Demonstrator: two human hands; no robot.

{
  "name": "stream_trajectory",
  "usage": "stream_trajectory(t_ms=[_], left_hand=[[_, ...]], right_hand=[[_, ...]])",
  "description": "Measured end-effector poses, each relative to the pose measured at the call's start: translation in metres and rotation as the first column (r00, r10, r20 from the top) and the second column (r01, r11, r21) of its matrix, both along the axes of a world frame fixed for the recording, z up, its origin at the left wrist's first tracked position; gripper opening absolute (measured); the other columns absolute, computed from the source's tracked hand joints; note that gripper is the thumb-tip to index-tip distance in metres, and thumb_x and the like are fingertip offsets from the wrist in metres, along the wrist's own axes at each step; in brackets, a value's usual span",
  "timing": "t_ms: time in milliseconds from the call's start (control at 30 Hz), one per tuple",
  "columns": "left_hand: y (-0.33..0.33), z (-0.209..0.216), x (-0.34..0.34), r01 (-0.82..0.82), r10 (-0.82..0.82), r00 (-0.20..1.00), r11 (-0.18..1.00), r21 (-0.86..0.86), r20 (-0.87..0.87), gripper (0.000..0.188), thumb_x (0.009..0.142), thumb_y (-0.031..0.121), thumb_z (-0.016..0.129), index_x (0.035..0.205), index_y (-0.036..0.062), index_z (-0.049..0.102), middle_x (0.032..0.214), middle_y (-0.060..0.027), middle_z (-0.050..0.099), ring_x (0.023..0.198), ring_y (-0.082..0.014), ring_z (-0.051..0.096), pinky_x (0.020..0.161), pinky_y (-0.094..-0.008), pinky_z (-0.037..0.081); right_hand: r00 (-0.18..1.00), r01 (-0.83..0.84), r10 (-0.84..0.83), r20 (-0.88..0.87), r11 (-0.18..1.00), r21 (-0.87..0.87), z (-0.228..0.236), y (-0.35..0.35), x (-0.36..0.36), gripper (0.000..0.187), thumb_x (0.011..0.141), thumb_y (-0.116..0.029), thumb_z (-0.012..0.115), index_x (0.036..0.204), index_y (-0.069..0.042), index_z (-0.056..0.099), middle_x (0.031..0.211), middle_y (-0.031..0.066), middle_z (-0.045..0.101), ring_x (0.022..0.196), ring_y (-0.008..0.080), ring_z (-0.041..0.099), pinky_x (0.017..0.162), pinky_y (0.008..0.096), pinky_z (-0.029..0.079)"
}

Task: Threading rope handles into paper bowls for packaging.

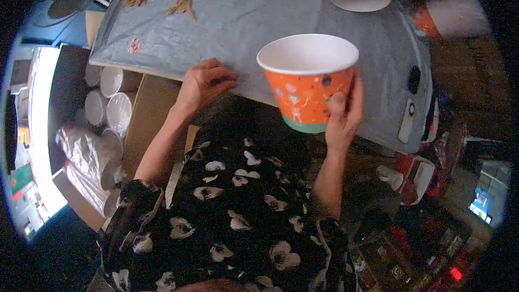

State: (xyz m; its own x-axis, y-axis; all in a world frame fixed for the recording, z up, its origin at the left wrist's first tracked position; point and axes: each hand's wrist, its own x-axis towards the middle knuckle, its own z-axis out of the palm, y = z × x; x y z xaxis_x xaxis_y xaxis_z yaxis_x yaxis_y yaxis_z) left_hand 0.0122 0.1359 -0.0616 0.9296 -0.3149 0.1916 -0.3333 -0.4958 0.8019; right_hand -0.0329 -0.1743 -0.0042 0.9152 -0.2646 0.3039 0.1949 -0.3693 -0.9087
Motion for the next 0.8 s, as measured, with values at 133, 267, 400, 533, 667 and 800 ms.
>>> stream_trajectory(t_ms=[133, 267, 400, 533, 667, 800], left_hand=[[0.000, 0.000, -0.005, -0.042, 0.039, 0.999, 0.995, 0.089, 0.035, 0.011, 0.082, 0.017, 0.077, 0.088, 0.0089, 0.073, 0.088, -0.0090, 0.066, 0.087, -0.0317, 0.066, 0.073, -0.0427, 0.054], [-0.004, -0.001, -0.005, -0.059, 0.047, 0.996, 0.987, 0.151, 0.078, 0.008, 0.085, 0.016, 0.073, 0.088, 0.0085, 0.070, 0.090, -0.0089, 0.063, 0.087, -0.0321, 0.065, 0.071, -0.0439, 0.054], [-0.008, 0.000, -0.010, -0.090, 0.056, 0.986, 0.972, 0.218, 0.159, 0.009, 0.088, 0.011, 0.072, 0.092, 0.0063, 0.067, 0.092, -0.0103, 0.063, 0.083, -0.0328, 0.065, 0.069, -0.0419, 0.054], [-0.004, 0.003, -0.009, -0.089, 0.073, 0.991, 0.986, 0.138, 0.115, 0.011, 0.089, 0.009, 0.069, 0.095, 0.0064, 0.061, 0.091, -0.0132, 0.061, 0.086, -0.0371, 0.064, 0.070, -0.0462, 0.052], [0.063, 0.000, 0.023, -0.341, 0.299, 0.913, 0.932, 0.118, 0.278, 0.007, 0.093, 0.004, 0.064, 0.099, 0.0034, 0.060, 0.093, -0.0190, 0.063, 0.084, -0.0398, 0.064, 0.073, -0.0459, 0.052], [0.142, 0.013, 0.046, -0.535, 0.455, 0.832, 0.809, 0.242, 0.317, 0.008, 0.095, 0.008, 0.065, 0.100, 0.0025, 0.062, 0.090, -0.0184, 0.068, 0.080, -0.0360, 0.068, 0.070, -0.0434, 0.053]], right_hand=[[0.996, 0.025, -0.019, 0.082, 0.997, -0.072, -0.022, -0.005, -0.019, 0.094, 0.098, -0.066, 0.049, 0.148, 0.013, 0.037, 0.147, 0.0212, 0.048, 0.133, 0.0284, 0.049, 0.112, 0.0410, 0.037], [0.987, 0.086, -0.087, 0.139, 0.996, 0.014, -0.038, -0.001, -0.028, 0.109, 0.090, -0.072, 0.058, 0.153, 0.011, 0.026, 0.152, 0.0227, 0.041, 0.137, 0.0313, 0.044, 0.113, 0.0454, 0.034], [0.976, 0.130, -0.123, 0.178, 0.991, -0.031, -0.061, 0.009, -0.024, 0.106, 0.091, -0.065, 0.063, 0.156, 0.006, 0.020, 0.154, 0.0221, 0.035, 0.138, 0.0325, 0.042, 0.114, 0.0473, 0.033], [0.993, 0.034, -0.044, 0.111, 0.996, 0.083, -0.078, 0.021, 0.003, 0.097, 0.093, -0.049, 0.070, 0.156, 0.004, 0.020, 0.157, 0.0221, 0.031, 0.143, 0.0341, 0.037, 0.117, 0.0495, 0.029], [0.998, -0.061, 0.061, 0.008, 0.998, -0.015, -0.075, 0.026, 0.019, 0.095, 0.091, -0.041, 0.075, 0.156, 0.002, 0.022, 0.155, 0.0219, 0.036, 0.143, 0.0348, 0.038, 0.117, 0.0494, 0.030], [0.991, -0.017, 0.015, 0.134, 1.000, 0.015, -0.066, 0.034, 0.026, 0.103, 0.081, -0.036, 0.086, 0.155, 0.001, 0.025, 0.154, 0.0224, 0.038, 0.142, 0.0356, 0.039, 0.117, 0.0488, 0.032]])
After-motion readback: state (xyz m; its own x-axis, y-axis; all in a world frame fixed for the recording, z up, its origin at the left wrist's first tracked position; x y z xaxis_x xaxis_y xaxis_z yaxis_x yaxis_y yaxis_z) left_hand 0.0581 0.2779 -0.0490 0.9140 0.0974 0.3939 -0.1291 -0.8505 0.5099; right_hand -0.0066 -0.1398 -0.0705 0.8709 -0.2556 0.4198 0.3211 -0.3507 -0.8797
